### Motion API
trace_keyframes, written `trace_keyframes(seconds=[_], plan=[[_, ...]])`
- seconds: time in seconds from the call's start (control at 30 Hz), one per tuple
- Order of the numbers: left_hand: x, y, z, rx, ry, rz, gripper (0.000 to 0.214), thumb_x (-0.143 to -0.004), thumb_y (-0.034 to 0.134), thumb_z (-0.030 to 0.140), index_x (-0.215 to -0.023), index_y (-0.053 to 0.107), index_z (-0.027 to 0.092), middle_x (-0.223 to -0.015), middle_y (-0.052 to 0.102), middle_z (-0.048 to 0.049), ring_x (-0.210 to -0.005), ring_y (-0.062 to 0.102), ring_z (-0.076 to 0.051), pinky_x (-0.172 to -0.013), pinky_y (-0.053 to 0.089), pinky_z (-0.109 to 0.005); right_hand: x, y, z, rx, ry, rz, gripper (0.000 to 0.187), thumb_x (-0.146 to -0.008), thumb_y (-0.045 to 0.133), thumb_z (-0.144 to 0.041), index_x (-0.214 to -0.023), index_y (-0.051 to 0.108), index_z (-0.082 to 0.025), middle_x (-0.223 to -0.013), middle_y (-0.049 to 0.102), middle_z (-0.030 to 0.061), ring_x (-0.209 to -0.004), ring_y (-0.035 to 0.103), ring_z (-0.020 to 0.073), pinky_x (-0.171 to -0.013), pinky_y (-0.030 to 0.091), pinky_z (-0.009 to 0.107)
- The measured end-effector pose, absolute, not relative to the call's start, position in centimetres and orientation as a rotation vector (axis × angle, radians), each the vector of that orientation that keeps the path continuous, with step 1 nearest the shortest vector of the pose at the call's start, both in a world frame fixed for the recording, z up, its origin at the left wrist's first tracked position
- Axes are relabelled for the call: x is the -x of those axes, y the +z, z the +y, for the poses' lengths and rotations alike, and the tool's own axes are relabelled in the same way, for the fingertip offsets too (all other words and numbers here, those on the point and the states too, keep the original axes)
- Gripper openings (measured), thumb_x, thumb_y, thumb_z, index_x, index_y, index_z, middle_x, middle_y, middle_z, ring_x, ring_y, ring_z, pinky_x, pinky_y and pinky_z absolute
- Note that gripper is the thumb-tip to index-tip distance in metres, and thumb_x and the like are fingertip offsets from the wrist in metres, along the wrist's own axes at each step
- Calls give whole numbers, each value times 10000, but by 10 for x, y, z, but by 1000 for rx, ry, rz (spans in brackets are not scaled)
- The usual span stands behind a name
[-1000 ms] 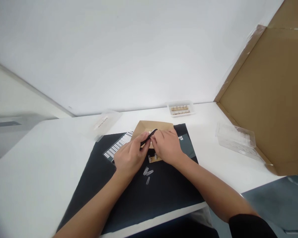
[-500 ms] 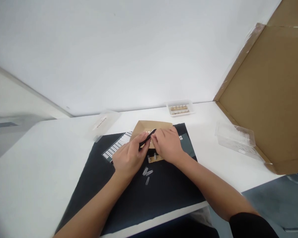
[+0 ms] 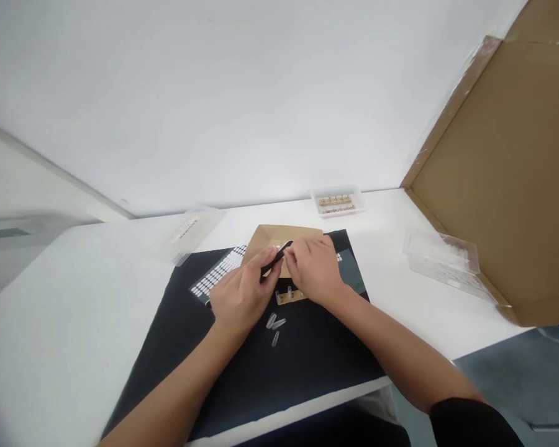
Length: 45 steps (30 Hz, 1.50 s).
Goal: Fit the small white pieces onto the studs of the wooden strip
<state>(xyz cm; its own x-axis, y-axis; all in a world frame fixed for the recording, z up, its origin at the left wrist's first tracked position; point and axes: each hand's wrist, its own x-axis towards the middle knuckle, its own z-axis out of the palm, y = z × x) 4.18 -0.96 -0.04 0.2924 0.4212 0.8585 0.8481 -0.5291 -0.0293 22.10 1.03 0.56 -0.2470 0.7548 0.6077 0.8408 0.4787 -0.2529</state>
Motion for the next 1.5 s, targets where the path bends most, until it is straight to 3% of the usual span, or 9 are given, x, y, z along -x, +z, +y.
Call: trace_keyframes(seconds=[0.83, 1.03, 1.3, 1.5], plan=[[-44, 4, -10, 2042, -1129, -1096, 364, -979, 772, 178, -1328, 672, 151, -953, 857, -63, -712, 797, -176, -651, 539, -292, -214, 6, 4, 1255, -146, -2146, 289, -1113, 481, -279, -853, 579, -201, -789, 724, 29, -751, 636, 189, -781, 291, 359], [-45, 4, -9, 2034, -1109, -1095, 387, -964, 798, 189, -1322, 666, 123, -953, 857, -63, -683, 784, -178, -627, 522, -312, -214, 7, 3, 1331, -137, -2046, 240, -1098, 508, -270, -889, 600, -197, -777, 722, 11, -679, 606, 175, -784, 291, 366], [-44, 1, -7, 2063, -1109, -1108, 406, -970, 781, 190, -1354, 659, 143, -963, 853, -74, -712, 781, -198, -638, 500, -322, -222, 4, 13, 1353, -120, -1960, 223, -1092, 536, -272, -892, 607, -201, -769, 726, 3, -680, 629, 179, -789, 301, 370], [-40, 3, -9, 2075, -1099, -1226, 294, -966, 755, 231, -1253, 710, 190, -981, 833, -82, -722, 756, -210, -625, 466, -317, -236, 11, 13, 1216, 40, -1879, 191, -1108, 530, -309, -955, 599, -219, -814, 725, -12, -713, 661, 170, -834, 350, 369]])
